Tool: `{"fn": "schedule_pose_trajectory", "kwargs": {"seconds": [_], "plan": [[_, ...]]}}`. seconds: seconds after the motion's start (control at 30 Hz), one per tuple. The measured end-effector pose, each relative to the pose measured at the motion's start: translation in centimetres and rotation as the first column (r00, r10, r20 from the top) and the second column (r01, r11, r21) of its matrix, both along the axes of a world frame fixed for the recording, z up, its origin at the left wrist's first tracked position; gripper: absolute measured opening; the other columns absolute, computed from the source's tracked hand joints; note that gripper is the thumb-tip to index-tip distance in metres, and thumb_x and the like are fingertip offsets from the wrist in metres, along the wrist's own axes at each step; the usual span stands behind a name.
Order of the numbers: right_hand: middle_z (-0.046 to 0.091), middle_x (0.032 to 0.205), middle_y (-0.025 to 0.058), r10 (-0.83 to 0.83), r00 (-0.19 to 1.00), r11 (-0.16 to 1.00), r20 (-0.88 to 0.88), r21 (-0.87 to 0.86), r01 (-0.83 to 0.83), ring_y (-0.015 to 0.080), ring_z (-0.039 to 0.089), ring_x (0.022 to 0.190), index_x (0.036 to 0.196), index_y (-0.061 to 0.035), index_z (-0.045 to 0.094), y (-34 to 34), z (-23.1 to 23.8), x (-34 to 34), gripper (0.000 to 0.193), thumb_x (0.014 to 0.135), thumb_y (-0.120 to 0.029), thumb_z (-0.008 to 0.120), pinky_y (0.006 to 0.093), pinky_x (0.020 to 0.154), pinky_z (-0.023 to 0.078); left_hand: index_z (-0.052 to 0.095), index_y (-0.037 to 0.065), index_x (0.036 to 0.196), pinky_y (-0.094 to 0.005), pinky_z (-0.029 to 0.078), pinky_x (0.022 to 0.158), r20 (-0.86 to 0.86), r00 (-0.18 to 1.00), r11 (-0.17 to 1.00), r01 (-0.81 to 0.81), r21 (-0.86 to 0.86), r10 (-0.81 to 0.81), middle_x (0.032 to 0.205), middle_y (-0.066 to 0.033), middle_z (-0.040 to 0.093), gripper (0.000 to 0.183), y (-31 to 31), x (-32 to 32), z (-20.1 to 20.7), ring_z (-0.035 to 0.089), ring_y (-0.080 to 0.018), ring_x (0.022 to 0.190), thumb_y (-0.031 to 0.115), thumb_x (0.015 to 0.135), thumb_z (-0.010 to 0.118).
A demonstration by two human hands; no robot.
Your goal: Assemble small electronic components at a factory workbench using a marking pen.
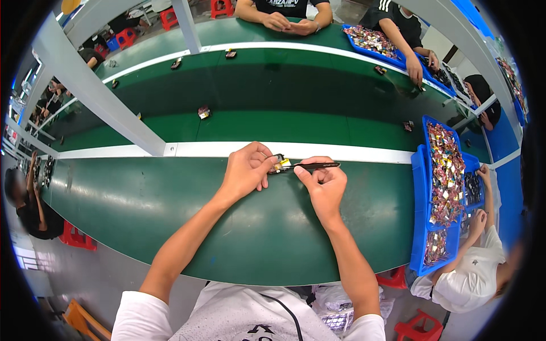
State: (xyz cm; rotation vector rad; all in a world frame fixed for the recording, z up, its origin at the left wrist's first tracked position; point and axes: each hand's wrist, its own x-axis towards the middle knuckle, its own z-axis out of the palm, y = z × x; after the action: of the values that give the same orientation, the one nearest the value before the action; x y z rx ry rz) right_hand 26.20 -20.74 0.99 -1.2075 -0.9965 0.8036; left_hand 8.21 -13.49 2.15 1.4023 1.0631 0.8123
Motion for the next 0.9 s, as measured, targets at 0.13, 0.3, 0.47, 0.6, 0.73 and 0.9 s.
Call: {"fn": "schedule_pose_trajectory", "kwargs": {"seconds": [0.13,0.3,0.47,0.6,0.73,0.9], "plan": [[0.058,0.069,-0.0059,0.045,0.997,0.999,0.067,0.007,-0.046,-0.0022,0.038,0.052,0.094,0.0005,0.071,-0.1,-0.9,-0.3,0.013,0.084,0.004,0.079,0.0193,0.048,0.027,0.062,-0.005,0.103,-0.0223,0.041,0.040,0.065,0.998,0.999,-0.007,0.033,0.005,0.074,-0.0076,0.068,0.017,-0.7,-0.4,-1.1,0.058,-0.0074,0.049,0.007,0.096,0.071],[0.058,0.069,-0.0057,0.037,0.985,0.999,0.168,0.014,-0.040,-0.0019,0.038,0.051,0.094,0.0000,0.071,-0.2,-0.7,-0.3,0.014,0.084,0.002,0.080,0.0196,0.049,0.028,0.063,-0.005,0.102,-0.0218,0.041,0.040,0.071,0.997,0.996,0.005,0.088,-0.011,0.075,-0.0072,0.069,0.016,-0.8,-0.6,-2.1,0.059,-0.0067,0.049,0.007,0.096,0.071],[0.054,0.064,-0.0067,0.035,0.977,0.999,0.212,-0.013,-0.033,-0.0018,0.037,0.051,0.095,-0.0003,0.072,-0.2,-1.0,-0.1,0.015,0.084,0.001,0.081,0.0198,0.049,0.027,0.063,-0.005,0.103,-0.0221,0.040,0.040,0.094,0.995,0.993,0.006,0.117,-0.017,0.075,-0.0071,0.069,0.015,-0.6,-0.5,-2.4,0.058,-0.0064,0.050,0.007,0.096,0.071],[0.051,0.060,-0.0079,0.025,0.976,0.999,0.216,-0.037,-0.017,-0.0018,0.036,0.050,0.095,-0.0007,0.072,-0.2,-0.9,-0.2,0.015,0.084,0.001,0.081,0.0200,0.048,0.025,0.063,-0.005,0.102,-0.0227,0.040,0.041,0.101,0.994,0.994,0.018,0.110,-0.029,0.074,-0.0070,0.069,0.015,-0.6,-0.4,-2.3,0.058,-0.0065,0.050,0.007,0.097,0.070],[0.049,0.058,-0.0085,0.032,0.976,0.997,0.214,-0.070,-0.017,-0.0017,0.035,0.049,0.096,-0.0004,0.072,-0.2,-0.7,-0.3,0.016,0.083,0.000,0.082,0.0200,0.048,0.025,0.063,-0.005,0.103,-0.0228,0.041,0.041,0.103,0.994,0.994,0.023,0.111,-0.034,0.075,-0.0071,0.069,0.014,-0.6,-0.4,-2.3,0.057,-0.0067,0.049,0.007,0.098,0.069],[0.046,0.055,-0.0090,0.023,0.962,0.996,0.271,-0.089,0.001,-0.0018,0.033,0.049,0.095,0.0004,0.074,-0.2,-0.6,-0.5,0.015,0.082,-0.001,0.083,0.0198,0.048,0.023,0.064,-0.005,0.104,-0.0227,0.041,0.041,0.103,0.994,0.994,0.034,0.103,-0.045,0.075,-0.0074,0.069,0.014,-0.5,-0.4,-2.3,0.058,-0.0070,0.049,0.007,0.098,0.068]]}}
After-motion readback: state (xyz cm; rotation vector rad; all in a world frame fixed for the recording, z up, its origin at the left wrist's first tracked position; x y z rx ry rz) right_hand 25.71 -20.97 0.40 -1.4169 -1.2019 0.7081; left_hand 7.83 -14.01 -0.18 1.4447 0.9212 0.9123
